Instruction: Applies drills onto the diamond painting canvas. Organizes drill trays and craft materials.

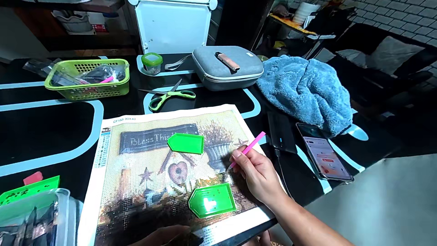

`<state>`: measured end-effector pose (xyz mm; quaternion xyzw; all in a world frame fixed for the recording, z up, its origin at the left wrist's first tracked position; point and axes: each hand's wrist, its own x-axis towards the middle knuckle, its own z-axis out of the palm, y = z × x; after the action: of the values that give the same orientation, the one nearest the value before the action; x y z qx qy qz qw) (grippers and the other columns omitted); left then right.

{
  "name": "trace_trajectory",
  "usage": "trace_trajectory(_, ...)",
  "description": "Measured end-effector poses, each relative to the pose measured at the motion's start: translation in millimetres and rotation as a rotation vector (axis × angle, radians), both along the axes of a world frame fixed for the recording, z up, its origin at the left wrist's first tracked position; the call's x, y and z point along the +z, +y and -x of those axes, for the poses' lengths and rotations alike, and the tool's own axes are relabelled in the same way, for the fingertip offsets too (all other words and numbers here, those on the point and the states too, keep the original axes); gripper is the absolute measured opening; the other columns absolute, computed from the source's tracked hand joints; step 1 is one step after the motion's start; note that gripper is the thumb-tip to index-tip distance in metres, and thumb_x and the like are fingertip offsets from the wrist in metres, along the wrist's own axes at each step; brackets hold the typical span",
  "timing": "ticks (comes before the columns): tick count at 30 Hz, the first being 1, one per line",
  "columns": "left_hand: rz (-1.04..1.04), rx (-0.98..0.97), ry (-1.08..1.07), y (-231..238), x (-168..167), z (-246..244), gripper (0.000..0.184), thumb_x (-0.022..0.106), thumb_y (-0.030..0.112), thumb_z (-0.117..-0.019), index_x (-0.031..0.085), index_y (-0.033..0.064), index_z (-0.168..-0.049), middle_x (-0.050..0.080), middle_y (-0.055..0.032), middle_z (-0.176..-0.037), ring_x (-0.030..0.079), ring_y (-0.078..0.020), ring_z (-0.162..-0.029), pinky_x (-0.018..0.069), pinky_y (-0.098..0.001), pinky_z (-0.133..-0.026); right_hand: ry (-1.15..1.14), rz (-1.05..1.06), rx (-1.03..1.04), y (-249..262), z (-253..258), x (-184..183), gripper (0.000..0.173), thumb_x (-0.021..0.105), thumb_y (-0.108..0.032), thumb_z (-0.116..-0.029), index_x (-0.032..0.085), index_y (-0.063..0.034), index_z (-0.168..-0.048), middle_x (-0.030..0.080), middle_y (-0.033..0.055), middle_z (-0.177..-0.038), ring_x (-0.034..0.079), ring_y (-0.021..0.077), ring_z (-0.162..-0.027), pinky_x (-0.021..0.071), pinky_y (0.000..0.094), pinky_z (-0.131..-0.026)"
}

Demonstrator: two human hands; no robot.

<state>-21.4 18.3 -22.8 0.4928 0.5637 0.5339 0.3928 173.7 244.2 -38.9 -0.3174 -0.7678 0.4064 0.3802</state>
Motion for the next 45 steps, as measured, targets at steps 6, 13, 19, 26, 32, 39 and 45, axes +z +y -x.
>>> trace_trajectory(6, -0.019, -0.007, -0.013, 0.1, -1.8, 0.6, 0.022, 0.067, -0.001, -0.0951, 0.070, -0.0087, -0.115, 0.076, -0.0095, -0.105, 0.070, -0.0020, -0.091, 0.0586, -0.0225, -0.084, -0.029, -0.069, 0.021, 0.1, 0.6, -0.7, 0.030, 0.048, -0.026, -0.1076, 0.063, -0.0155, -0.085, 0.056, -0.0097, -0.065, 0.051, -0.0024, -0.055, 0.0421, 0.0130, -0.051)
trace_trajectory(13, -0.018, -0.005, 0.000, 0.4, -0.7, -0.1, 0.022, 0.067, -0.002, -0.0945, 0.069, -0.0095, -0.115, 0.076, -0.0095, -0.106, 0.071, -0.0021, -0.094, 0.0584, -0.0225, -0.086, -0.069, -0.247, 0.027, -1.0, 1.8, -2.8, 0.030, 0.048, -0.024, -0.1073, 0.061, -0.0125, -0.083, 0.053, -0.0089, -0.066, 0.051, -0.0043, -0.057, 0.0427, 0.0118, -0.053)
trace_trajectory(19, -0.016, -0.005, -0.009, 0.2, -0.5, 0.0, 0.022, 0.067, -0.001, -0.0950, 0.069, -0.0095, -0.115, 0.076, -0.0094, -0.106, 0.071, -0.0028, -0.093, 0.0589, -0.0236, -0.086, -0.168, -0.384, 0.019, -4.8, -0.6, -0.2, 0.034, 0.047, -0.028, -0.1081, 0.064, -0.0106, -0.085, 0.056, -0.0068, -0.070, 0.051, -0.0037, -0.061, 0.0433, 0.0121, -0.055)
trace_trajectory(26, -0.004, 0.001, 0.048, 1.0, -0.9, 0.1, 0.021, 0.067, 0.002, -0.0958, 0.071, -0.0081, -0.114, 0.076, -0.0106, -0.100, 0.069, -0.0020, -0.084, 0.0577, -0.0217, -0.079, 0.109, 0.002, -0.009, -5.2, -4.5, 8.5, 0.026, 0.050, -0.023, -0.1071, 0.067, -0.0161, -0.090, 0.062, -0.0080, -0.071, 0.056, -0.0001, -0.060, 0.0482, 0.0150, -0.057)
trace_trajectory(32, -0.008, -0.005, 0.042, 0.0, 0.1, 0.1, 0.021, 0.066, 0.002, -0.0965, 0.071, -0.0068, -0.115, 0.076, -0.0098, -0.099, 0.069, -0.0009, -0.084, 0.0573, -0.0206, -0.079, 0.073, -0.099, 0.231, -31.5, 7.7, 3.6, 0.033, 0.047, -0.025, -0.1100, 0.068, -0.0058, -0.092, 0.068, -0.0009, -0.079, 0.065, 0.0027, -0.075, 0.0552, 0.0209, -0.071)
trace_trajectory(39, 0.004, -0.007, 0.021, -0.4, 1.0, -0.2, 0.021, 0.067, 0.001, -0.0957, 0.071, -0.0075, -0.114, 0.077, -0.0088, -0.099, 0.069, -0.0007, -0.084, 0.0578, -0.0198, -0.078, 0.048, -0.160, 0.234, -32.5, 8.1, -2.4, 0.035, 0.046, -0.027, -0.1103, 0.067, -0.0054, -0.091, 0.067, 0.0005, -0.077, 0.065, 0.0035, -0.075, 0.0543, 0.0216, -0.072)
trace_trajectory(45, -0.008, -0.003, -0.003, 0.3, 0.3, -0.5, 0.021, 0.067, 0.001, -0.0955, 0.071, -0.0073, -0.115, 0.077, -0.0086, -0.101, 0.070, -0.0005, -0.086, 0.0583, -0.0202, -0.079, 0.013, -0.183, 0.254, -33.4, 12.2, -2.2, 0.036, 0.047, -0.027, -0.1101, 0.069, -0.0054, -0.093, 0.068, 0.0016, -0.080, 0.065, 0.0059, -0.077, 0.0544, 0.0253, -0.074)
